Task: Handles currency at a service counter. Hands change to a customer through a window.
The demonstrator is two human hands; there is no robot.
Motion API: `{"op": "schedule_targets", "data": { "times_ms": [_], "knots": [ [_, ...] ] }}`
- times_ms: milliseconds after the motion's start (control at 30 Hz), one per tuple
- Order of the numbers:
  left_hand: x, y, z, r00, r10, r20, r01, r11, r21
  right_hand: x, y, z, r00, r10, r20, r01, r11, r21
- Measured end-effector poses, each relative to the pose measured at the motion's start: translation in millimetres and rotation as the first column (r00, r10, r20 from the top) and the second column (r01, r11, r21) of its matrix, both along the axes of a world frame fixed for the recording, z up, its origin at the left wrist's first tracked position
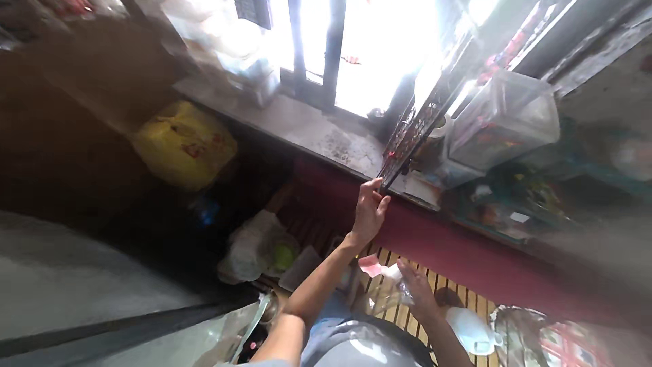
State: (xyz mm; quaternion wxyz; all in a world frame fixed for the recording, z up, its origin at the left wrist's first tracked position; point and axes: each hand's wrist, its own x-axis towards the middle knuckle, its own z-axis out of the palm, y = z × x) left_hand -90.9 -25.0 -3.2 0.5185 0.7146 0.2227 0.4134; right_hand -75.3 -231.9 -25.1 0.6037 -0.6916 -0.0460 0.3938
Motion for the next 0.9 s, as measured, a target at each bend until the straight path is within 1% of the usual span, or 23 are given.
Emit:
{"op": "schedule_targets", "data": {
  "times_ms": [67, 200, 333, 400, 500, 567, 667, 733, 767, 833, 900],
  "knots": [
    [27, 14, 3, 1.0, 0.025, 0.002, -0.025, 0.998, 0.054, 2, 2, -3, 1.0, 0.0, 0.013, 0.0, 1.0, 0.002],
    [56, 28, 3, 0.997, -0.016, -0.08, 0.024, 0.995, 0.094, 6, 7, -5, 1.0, 0.007, 0.022, -0.007, 1.0, -0.002],
    [57, 26, -4, 0.997, -0.013, -0.07, 0.021, 0.992, 0.128, 7, 14, -4, 1.0, -0.001, -0.003, 0.001, 1.0, 0.002],
    [55, 28, -7, 0.998, -0.039, -0.052, 0.045, 0.991, 0.126, 7, 19, -5, 1.0, 0.003, -0.01, -0.003, 1.0, 0.01],
    [52, 35, -9, 0.994, -0.1, -0.047, 0.105, 0.989, 0.103, 7, 27, -6, 1.0, 0.025, 0.002, -0.025, 1.0, -0.019],
    [50, 40, -9, 0.988, -0.147, -0.047, 0.151, 0.983, 0.1, 11, 34, -6, 0.999, 0.029, 0.041, -0.028, 0.999, -0.033],
    [46, 47, -6, 0.975, -0.218, -0.036, 0.22, 0.973, 0.073, 30, 46, 5, 0.979, 0.031, 0.202, -0.014, 0.996, -0.087],
    [45, 51, -7, 0.968, -0.253, -0.005, 0.253, 0.966, 0.053, 56, 54, 9, 0.933, 0.063, 0.355, -0.022, 0.993, -0.119],
    [46, 53, -10, 0.964, -0.265, 0.024, 0.263, 0.963, 0.056, 72, 60, 10, 0.888, 0.079, 0.453, -0.025, 0.992, -0.125],
    [50, 56, -14, 0.957, -0.282, 0.065, 0.277, 0.958, 0.075, 106, 75, 13, 0.758, 0.109, 0.643, -0.007, 0.987, -0.159],
    [53, 57, -15, 0.95, -0.306, 0.062, 0.301, 0.951, 0.074, 136, 98, 21, 0.665, 0.191, 0.722, 0.058, 0.95, -0.305]
  ]
}}
